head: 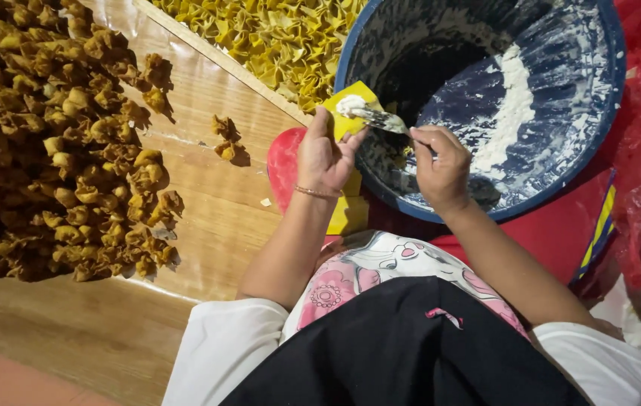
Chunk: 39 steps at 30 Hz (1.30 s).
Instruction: The person scoops a white filling from a blue bowl with a fork and places it onto small yellow square wrappers. They fold each wrapper into a pleated wonton shape and place the finished pieces onto a wooden tray. The person repeats this process continuously, occasionally adjusting the tray position.
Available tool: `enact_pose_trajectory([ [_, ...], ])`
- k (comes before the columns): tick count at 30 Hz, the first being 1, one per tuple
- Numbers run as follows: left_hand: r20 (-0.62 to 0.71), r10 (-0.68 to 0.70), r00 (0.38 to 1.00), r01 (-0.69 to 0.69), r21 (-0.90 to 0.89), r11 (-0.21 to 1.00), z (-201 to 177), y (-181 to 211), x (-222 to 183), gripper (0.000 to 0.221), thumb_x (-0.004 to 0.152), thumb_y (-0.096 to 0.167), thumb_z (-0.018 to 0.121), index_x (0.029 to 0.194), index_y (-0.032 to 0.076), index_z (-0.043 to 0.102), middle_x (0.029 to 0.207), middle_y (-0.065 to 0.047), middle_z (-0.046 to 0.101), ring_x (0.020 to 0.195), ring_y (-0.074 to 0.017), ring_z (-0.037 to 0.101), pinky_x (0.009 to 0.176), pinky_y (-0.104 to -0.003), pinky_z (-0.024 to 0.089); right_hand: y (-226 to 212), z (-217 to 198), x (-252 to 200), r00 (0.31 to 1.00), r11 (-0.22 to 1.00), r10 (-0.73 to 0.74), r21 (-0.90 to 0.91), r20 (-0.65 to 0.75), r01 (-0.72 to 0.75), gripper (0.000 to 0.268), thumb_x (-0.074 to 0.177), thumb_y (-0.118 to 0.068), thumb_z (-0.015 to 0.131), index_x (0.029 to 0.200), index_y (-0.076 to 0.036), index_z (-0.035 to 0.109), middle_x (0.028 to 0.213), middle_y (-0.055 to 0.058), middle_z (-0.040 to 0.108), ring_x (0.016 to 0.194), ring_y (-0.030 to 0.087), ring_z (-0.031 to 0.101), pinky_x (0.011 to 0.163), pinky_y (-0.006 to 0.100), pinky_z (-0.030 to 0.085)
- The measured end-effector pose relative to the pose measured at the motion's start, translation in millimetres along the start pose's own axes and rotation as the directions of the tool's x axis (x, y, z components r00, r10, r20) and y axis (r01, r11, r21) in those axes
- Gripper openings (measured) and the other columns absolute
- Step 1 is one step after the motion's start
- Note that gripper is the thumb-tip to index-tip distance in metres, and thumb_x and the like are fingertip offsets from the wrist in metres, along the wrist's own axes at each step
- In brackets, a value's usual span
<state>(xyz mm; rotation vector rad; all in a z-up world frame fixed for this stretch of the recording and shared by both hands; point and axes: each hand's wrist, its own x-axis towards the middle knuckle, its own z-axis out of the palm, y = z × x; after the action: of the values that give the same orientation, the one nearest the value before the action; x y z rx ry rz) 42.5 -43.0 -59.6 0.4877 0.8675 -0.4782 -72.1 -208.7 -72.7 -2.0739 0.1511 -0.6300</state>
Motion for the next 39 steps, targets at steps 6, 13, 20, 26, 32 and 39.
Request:
enact_pose_trajectory([
  [6, 0.151, 0.069, 0.986, -0.086, 0.109, 0.99, -9, 13, 7, 0.045, 0.101, 0.035, 0.065, 0.128, -0.001, 0.061, 0.138, -0.029, 0.056, 0.117, -0.0502, 0.061, 0.093, -0.064, 0.055, 6, -3, 1, 0.995, 0.992, 0.101, 0.073, -0.013, -0.1, 0.009, 0.103, 0.006, 0.067, 0.111, 0.008, 0.069, 0.098, 0.025, 0.071, 0.085, 0.039, 0.07, 0.072, 0.044, 0.056],
  [13, 0.337, -0.151, 0.929, 0.033, 0.33, 0.944, -12, -7, -14, 0.035, 0.101, 0.032, 0.066, 0.115, 0.001, 0.058, 0.115, -0.032, 0.064, 0.09, -0.0466, 0.073, 0.066, -0.039, 0.069, -45, 2, 40, 0.998, 0.952, 0.038, 0.307, -0.041, -0.024, 0.016, 0.096, 0.009, 0.079, 0.107, 0.012, 0.067, 0.107, 0.026, 0.064, 0.098, 0.035, 0.069, 0.083, 0.042, 0.056],
  [20, 0.722, 0.031, 0.691, -0.478, 0.424, 0.769, 0, -2, -52, 0.059, 0.087, -0.003, 0.082, 0.142, 0.001, 0.059, 0.129, -0.019, 0.067, 0.109, -0.0242, 0.071, 0.092, -0.033, 0.062, -39, -5, 39, 0.988, 0.842, 0.152, 0.523, 0.007, -0.133, 0.009, 0.099, 0.004, 0.075, 0.102, 0.004, 0.067, 0.114, 0.019, 0.065, 0.108, 0.026, 0.065, 0.093, 0.041, 0.057],
  [26, 0.74, 0.279, 0.612, -0.744, 0.42, 0.519, 4, -8, -54, 0.026, 0.092, -0.005, 0.073, 0.117, -0.001, 0.074, 0.112, -0.019, 0.074, 0.099, -0.0202, 0.073, 0.085, -0.03, 0.064, -55, -13, 47, 0.994, 0.867, 0.107, 0.488, 0.014, -0.1, 0.006, 0.097, 0.005, 0.077, 0.099, 0.008, 0.072, 0.108, 0.023, 0.069, 0.104, 0.029, 0.069, 0.091, 0.044, 0.059],
  [32, 0.865, 0.32, 0.386, -0.919, 0.39, 0.054, 19, -2, -64, 0.016, 0.089, 0.006, 0.08, 0.103, 0.013, 0.08, 0.099, -0.008, 0.073, 0.093, -0.0189, 0.071, 0.083, -0.03, 0.06, -78, -19, 54, 0.994, 0.922, 0.104, 0.374, 0.008, -0.1, 0.014, 0.092, 0.007, 0.083, 0.103, 0.009, 0.074, 0.094, 0.021, 0.072, 0.078, 0.02, 0.066, 0.072, 0.032, 0.056],
  [39, 0.88, 0.299, 0.369, -0.904, 0.415, -0.106, 25, -2, -76, 0.025, 0.088, -0.001, 0.075, 0.103, 0.018, 0.079, 0.094, -0.003, 0.072, 0.085, -0.0186, 0.072, 0.078, -0.03, 0.061, -51, -11, 34, 0.986, 0.936, 0.159, 0.325, -0.047, -0.135, 0.027, 0.089, 0.007, 0.084, 0.111, 0.009, 0.068, 0.088, 0.018, 0.072, 0.065, 0.011, 0.051, 0.056, 0.023, 0.045],
])
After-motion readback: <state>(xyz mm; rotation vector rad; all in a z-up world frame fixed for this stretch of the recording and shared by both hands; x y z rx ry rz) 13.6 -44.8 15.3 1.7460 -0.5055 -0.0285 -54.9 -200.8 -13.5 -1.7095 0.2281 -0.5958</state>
